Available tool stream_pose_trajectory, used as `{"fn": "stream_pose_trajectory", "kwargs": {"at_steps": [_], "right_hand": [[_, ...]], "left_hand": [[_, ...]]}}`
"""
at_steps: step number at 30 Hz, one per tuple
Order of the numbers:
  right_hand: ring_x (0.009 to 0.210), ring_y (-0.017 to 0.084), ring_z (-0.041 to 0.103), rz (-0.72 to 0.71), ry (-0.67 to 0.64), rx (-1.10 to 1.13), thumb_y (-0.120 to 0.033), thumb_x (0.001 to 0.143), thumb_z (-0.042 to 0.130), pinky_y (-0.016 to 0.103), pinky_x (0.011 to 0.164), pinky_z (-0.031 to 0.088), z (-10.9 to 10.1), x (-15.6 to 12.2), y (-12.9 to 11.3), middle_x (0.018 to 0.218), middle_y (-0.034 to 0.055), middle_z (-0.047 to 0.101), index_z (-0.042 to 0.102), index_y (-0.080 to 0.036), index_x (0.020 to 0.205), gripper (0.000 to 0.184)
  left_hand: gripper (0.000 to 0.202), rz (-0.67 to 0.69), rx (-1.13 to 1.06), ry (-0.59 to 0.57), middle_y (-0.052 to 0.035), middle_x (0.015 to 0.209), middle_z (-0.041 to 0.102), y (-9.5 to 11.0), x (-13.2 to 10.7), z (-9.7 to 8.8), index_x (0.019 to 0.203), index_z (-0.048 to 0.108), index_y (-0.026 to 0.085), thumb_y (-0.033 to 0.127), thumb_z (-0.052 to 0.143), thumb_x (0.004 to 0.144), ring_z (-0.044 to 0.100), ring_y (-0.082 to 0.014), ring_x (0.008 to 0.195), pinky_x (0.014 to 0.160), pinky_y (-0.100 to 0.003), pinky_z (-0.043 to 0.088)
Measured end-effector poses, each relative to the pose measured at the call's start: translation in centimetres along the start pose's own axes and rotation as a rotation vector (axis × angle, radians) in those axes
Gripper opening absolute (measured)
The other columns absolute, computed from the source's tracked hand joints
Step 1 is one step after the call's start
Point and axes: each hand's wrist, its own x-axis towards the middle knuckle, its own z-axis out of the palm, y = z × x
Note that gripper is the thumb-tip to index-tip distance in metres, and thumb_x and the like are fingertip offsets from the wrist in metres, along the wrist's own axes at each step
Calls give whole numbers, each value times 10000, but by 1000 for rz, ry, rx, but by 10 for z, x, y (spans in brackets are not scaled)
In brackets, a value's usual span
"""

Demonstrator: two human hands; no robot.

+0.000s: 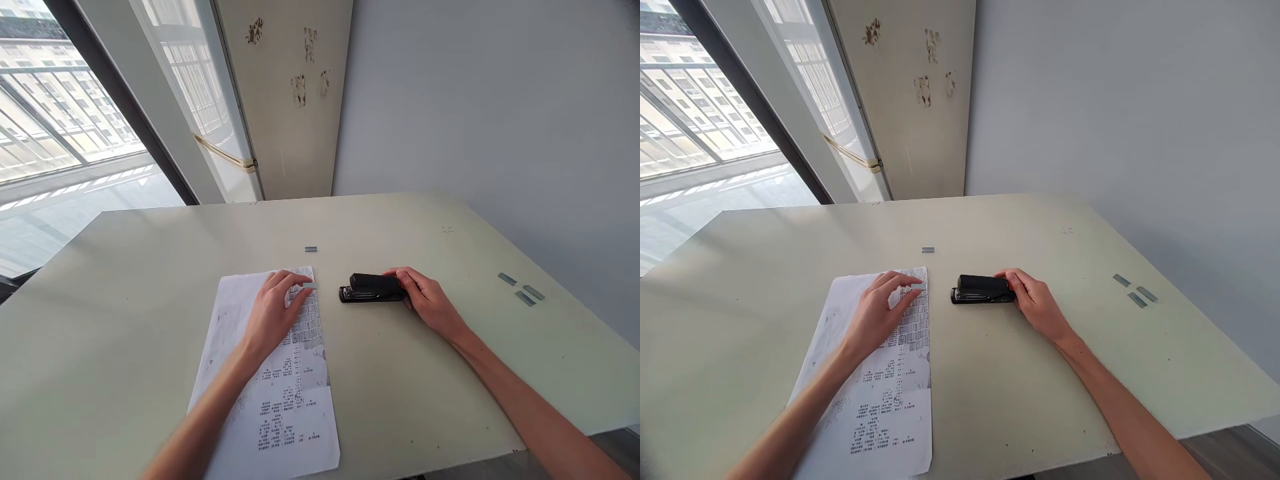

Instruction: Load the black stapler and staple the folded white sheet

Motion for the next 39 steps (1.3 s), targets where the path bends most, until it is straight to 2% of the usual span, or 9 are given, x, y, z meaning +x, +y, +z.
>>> {"fn": "stream_pose_trajectory", "kwargs": {"at_steps": [3,11,20,26,29,32,34,36,39], "right_hand": [[593,168,456,1,6,1,-661,1052,367,307,574,367,0,0,0,714,-8,535,716,-273,1170,535],[583,163,471,-3,-15,29,-679,1044,361,303,565,409,-3,1,-5,736,-1,568,713,-265,1160,556],[570,146,462,-19,-4,74,-707,1034,352,305,567,433,-2,1,0,847,12,640,689,-281,1175,561],[572,158,488,-43,-35,69,-704,1034,346,319,595,450,-5,4,1,812,11,640,698,-269,1177,578],[579,165,495,-48,-36,59,-690,1042,337,314,594,440,-6,4,-1,770,1,613,707,-269,1175,576],[584,165,493,-55,-25,51,-685,1046,330,309,586,432,-5,4,-2,753,0,603,715,-261,1172,586],[592,164,492,-62,-19,47,-678,1049,331,308,596,433,-5,4,-2,768,3,613,717,-253,1170,586],[594,162,483,-62,-21,48,-669,1054,332,308,605,430,-5,4,-2,773,2,613,712,-252,1176,577],[612,171,499,-69,-17,46,-668,1054,327,310,606,426,-4,4,-1,806,11,633,700,-254,1190,574]], "left_hand": [[209,19,108,56,-41,1122,707,-8,1,1,1128,732,266,375,576,1040,610,-267,1111,968,-439,498],[257,-44,190,56,-50,1162,720,-21,8,-9,1124,744,278,424,549,1041,606,-297,1142,983,-460,493],[268,-117,258,86,-73,1132,716,-65,62,-15,1125,775,260,381,567,1007,578,-324,1176,1079,-498,445],[287,-119,284,126,-103,1188,638,-77,81,-8,1156,787,275,403,582,1001,505,-353,1242,1129,-555,391],[305,-92,287,145,-123,1234,591,-70,78,-6,1208,760,261,400,584,1002,459,-368,1284,1137,-583,377],[298,9,269,116,-104,1255,594,-49,67,-2,1229,731,263,396,567,1018,481,-324,1284,1135,-523,411],[258,142,228,11,-69,1212,639,-28,58,2,1164,744,283,417,574,1024,537,-280,1231,1107,-461,453],[258,304,153,-123,-67,1205,659,-8,49,7,1168,739,284,436,593,1020,559,-275,1201,1072,-459,480],[266,387,92,-210,-62,1211,668,14,42,17,1176,737,294,446,690,963,569,-277,1187,1059,-462,493]]}}
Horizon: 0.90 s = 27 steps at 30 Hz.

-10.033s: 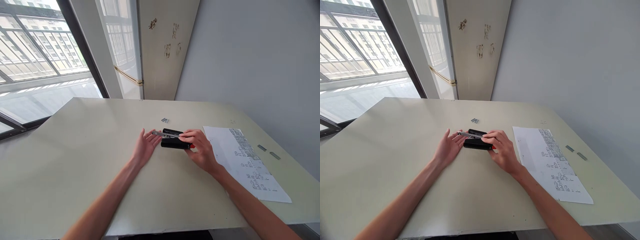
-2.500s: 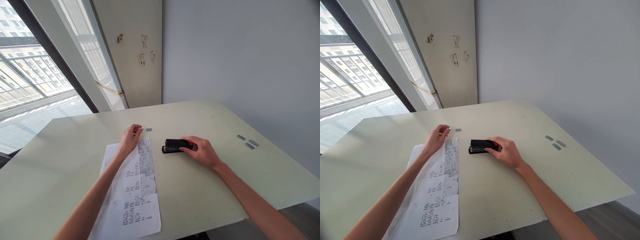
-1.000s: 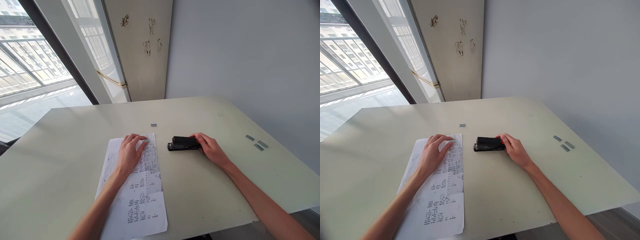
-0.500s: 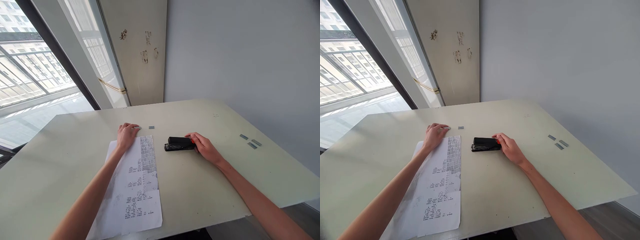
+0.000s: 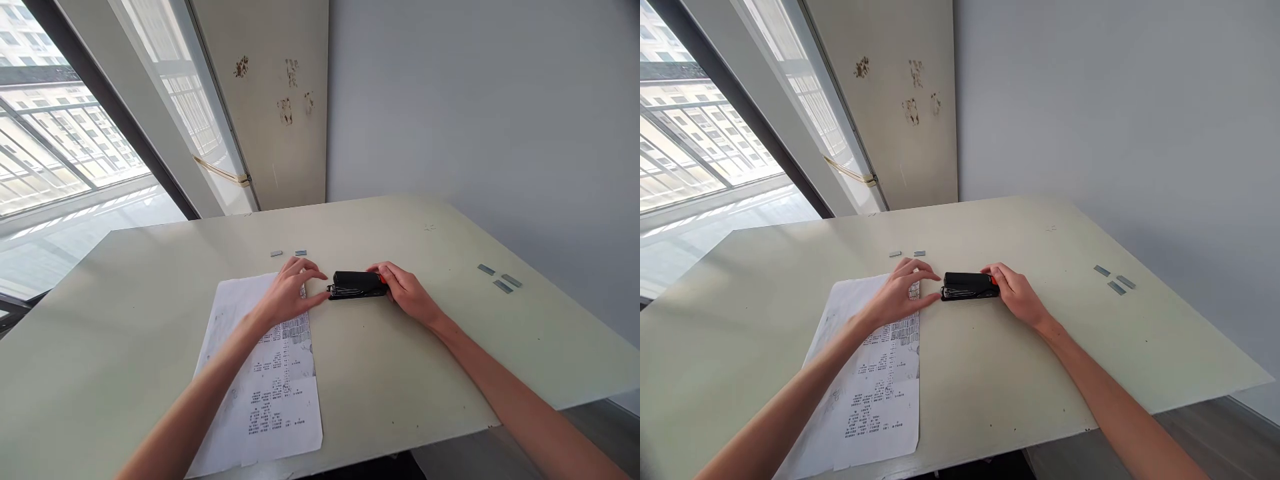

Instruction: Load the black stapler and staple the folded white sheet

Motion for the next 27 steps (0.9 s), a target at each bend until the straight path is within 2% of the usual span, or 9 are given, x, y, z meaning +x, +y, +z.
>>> {"fn": "stream_pose_trajectory", "kwargs": {"at_steps": [5,9,12,16,23,27], "right_hand": [[680,194,554,-15,22,-32,-671,1054,319,317,618,433,1,0,2,847,33,665,699,-255,1188,579],[637,182,517,-11,17,-41,-662,1062,298,318,606,421,1,-1,0,799,16,637,701,-262,1177,580],[622,176,500,-41,-18,-97,-688,1029,393,314,604,424,-1,-2,-1,776,3,633,689,-263,1184,541],[676,186,548,-77,-65,-167,-722,945,553,311,620,444,-2,-2,-3,864,17,691,691,-262,1158,525],[672,191,536,-56,-66,-168,-737,932,553,311,598,432,-3,-3,-6,833,20,679,703,-268,1125,530],[666,194,530,-46,-82,-144,-738,892,618,313,582,433,-3,-4,-6,837,22,685,712,-283,1134,524]], "left_hand": [[179,-26,1,7,-55,1154,707,9,8,13,1054,761,282,424,714,956,598,-282,1139,1031,-476,510],[161,-34,14,37,-45,1128,727,9,11,21,984,752,257,410,703,974,612,-275,1107,982,-461,519],[176,-26,23,42,-47,1116,737,10,11,22,981,744,246,416,702,977,620,-273,1097,967,-455,516],[189,-33,46,34,-49,1125,739,10,7,18,1009,743,253,430,678,991,624,-274,1100,981,-457,511],[251,-33,59,18,-62,1139,728,-2,-11,0,1053,740,262,475,612,1018,629,-269,1103,1015,-461,504],[259,-54,60,-9,-68,1153,722,-9,-19,-11,1052,741,269,482,597,1020,628,-272,1114,1019,-454,505]]}}
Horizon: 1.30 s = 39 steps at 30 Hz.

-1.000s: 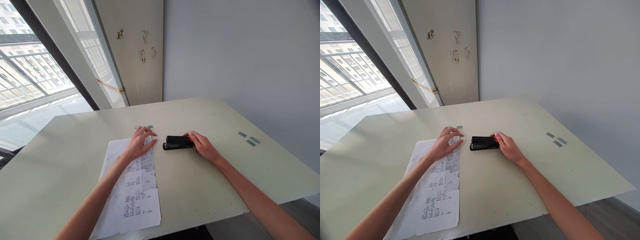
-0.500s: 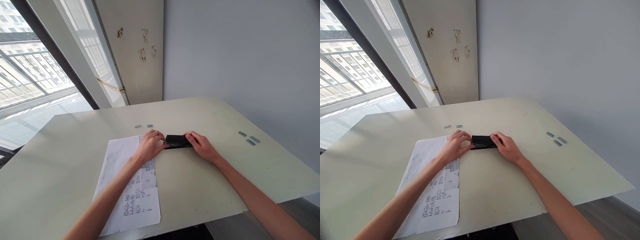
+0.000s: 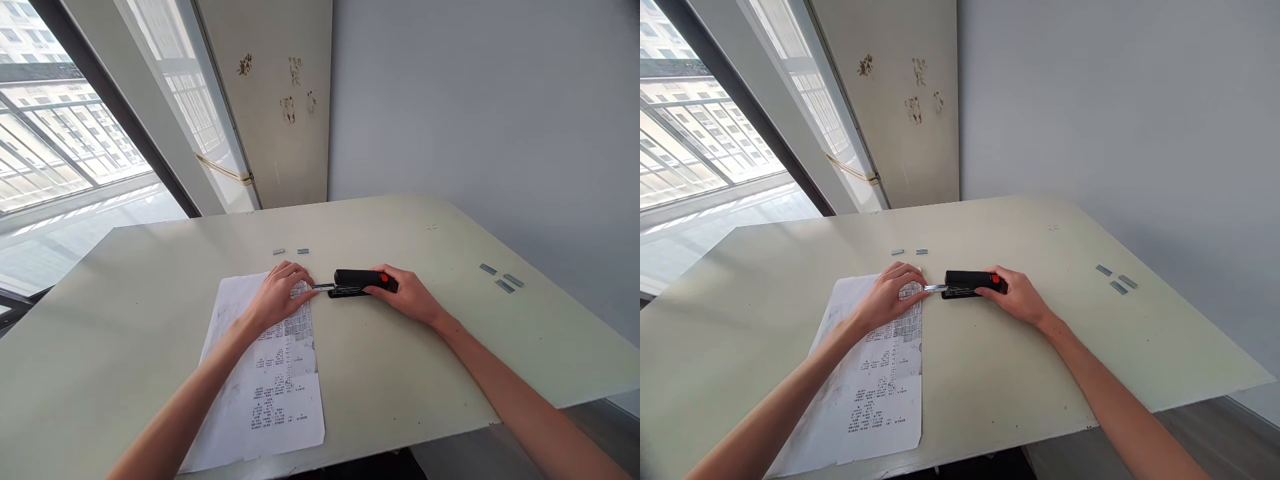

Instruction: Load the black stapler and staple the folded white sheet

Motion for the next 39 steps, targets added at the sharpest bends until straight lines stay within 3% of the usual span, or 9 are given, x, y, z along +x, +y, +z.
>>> {"fn": "stream_pose_trajectory", "kwargs": {"at_steps": [5,8,11,14,19,23,27,31,39], "right_hand": [[702,196,565,0,-14,24,-709,874,670,311,601,448,-1,0,0,884,16,712,727,-299,1139,491],[725,202,576,8,-27,32,-696,882,671,314,615,453,-1,0,0,907,17,719,728,-305,1151,478],[704,198,556,5,-23,23,-700,884,666,321,621,453,0,1,1,878,14,700,723,-307,1163,485],[673,189,540,-9,-17,24,-706,881,666,321,610,457,1,1,3,855,8,688,722,-308,1158,489],[658,186,536,-14,-13,19,-695,880,671,315,589,458,1,2,3,825,1,672,722,-309,1148,473],[675,187,538,-25,-8,-1,-672,894,672,317,610,462,1,2,2,841,2,680,721,-311,1129,433],[673,190,534,-16,-17,5,-652,901,676,318,610,452,0,2,1,843,4,683,718,-311,1132,414],[673,197,534,4,-28,8,-661,903,663,324,610,446,0,2,0,855,11,688,718,-314,1155,432],[671,190,528,17,-29,5,-658,903,666,319,611,444,-1,1,-2,853,11,695,723,-310,1159,436]], "left_hand": [[263,18,-8,-57,-67,1151,718,-2,-4,-10,1030,756,287,510,620,998,626,-280,1122,1022,-455,499],[314,25,-26,-45,-55,1214,704,-8,-1,-14,1115,739,296,559,681,953,613,-280,1167,1051,-451,482],[387,-127,-1,96,-59,1220,704,-26,8,-15,1217,694,275,564,664,961,602,-280,1196,1058,-445,480],[329,-340,120,249,-101,1236,671,-53,19,-12,1216,692,235,465,596,1000,549,-319,1252,1090,-498,444],[251,-432,160,262,-122,1180,662,-81,30,-7,1014,739,224,440,620,963,528,-358,1225,1085,-546,425],[261,-384,124,236,-95,1078,725,-64,26,-8,976,716,231,436,560,1014,615,-312,1097,989,-486,489],[259,-261,51,194,-41,1083,748,-20,11,-10,1070,706,251,461,554,1044,663,-246,1046,905,-380,528],[239,-78,-9,139,-30,1084,752,13,-2,-5,1115,709,261,408,524,1078,665,-234,1036,880,-373,531],[239,49,87,89,-46,1091,755,16,-9,4,1138,710,252,359,500,1101,669,-235,998,891,-404,513]]}}
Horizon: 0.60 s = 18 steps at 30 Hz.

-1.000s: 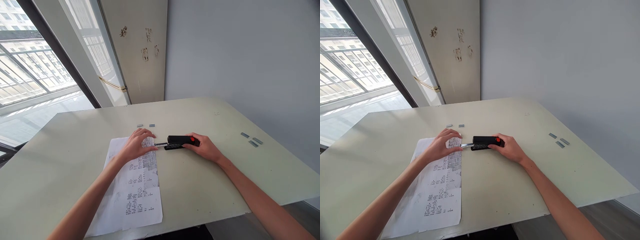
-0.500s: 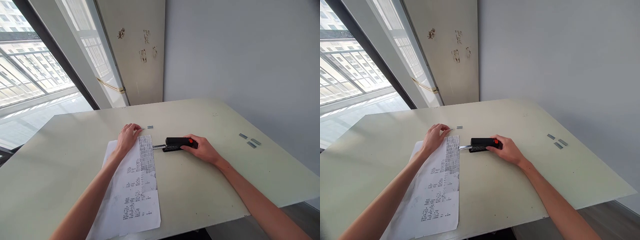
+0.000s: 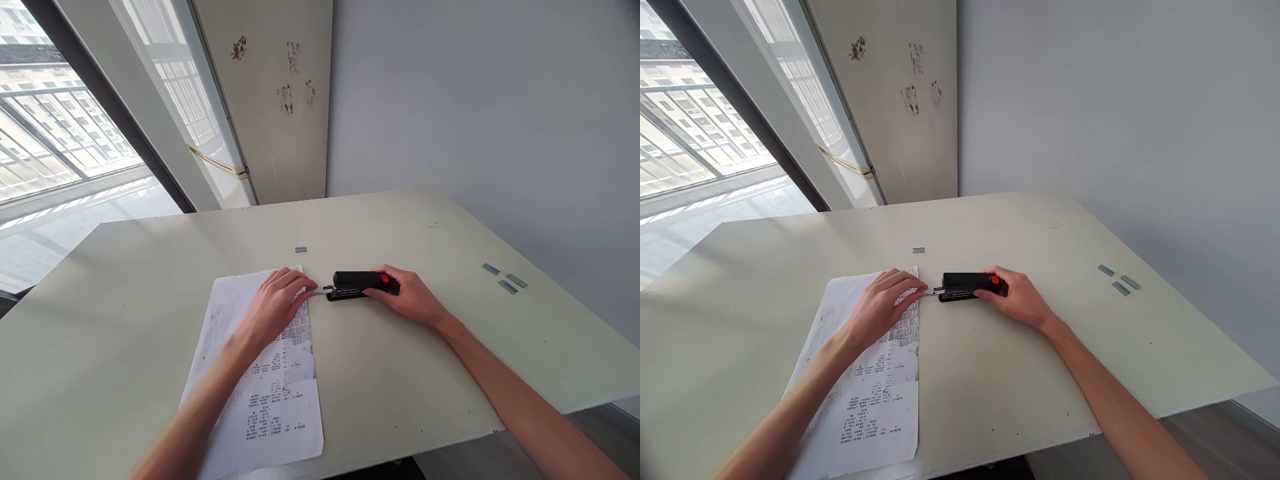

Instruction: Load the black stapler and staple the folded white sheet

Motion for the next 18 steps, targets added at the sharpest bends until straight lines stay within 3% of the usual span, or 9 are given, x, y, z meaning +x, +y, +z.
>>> {"fn": "stream_pose_trajectory", "kwargs": {"at_steps": [18], "right_hand": [[691,189,555,16,-10,6,-634,910,678,317,610,456,-1,0,-1,885,8,723,723,-321,1171,410]], "left_hand": [[157,9,14,83,-39,1058,740,3,-4,8,1126,704,230,297,571,1076,662,-216,951,885,-393,507]]}}
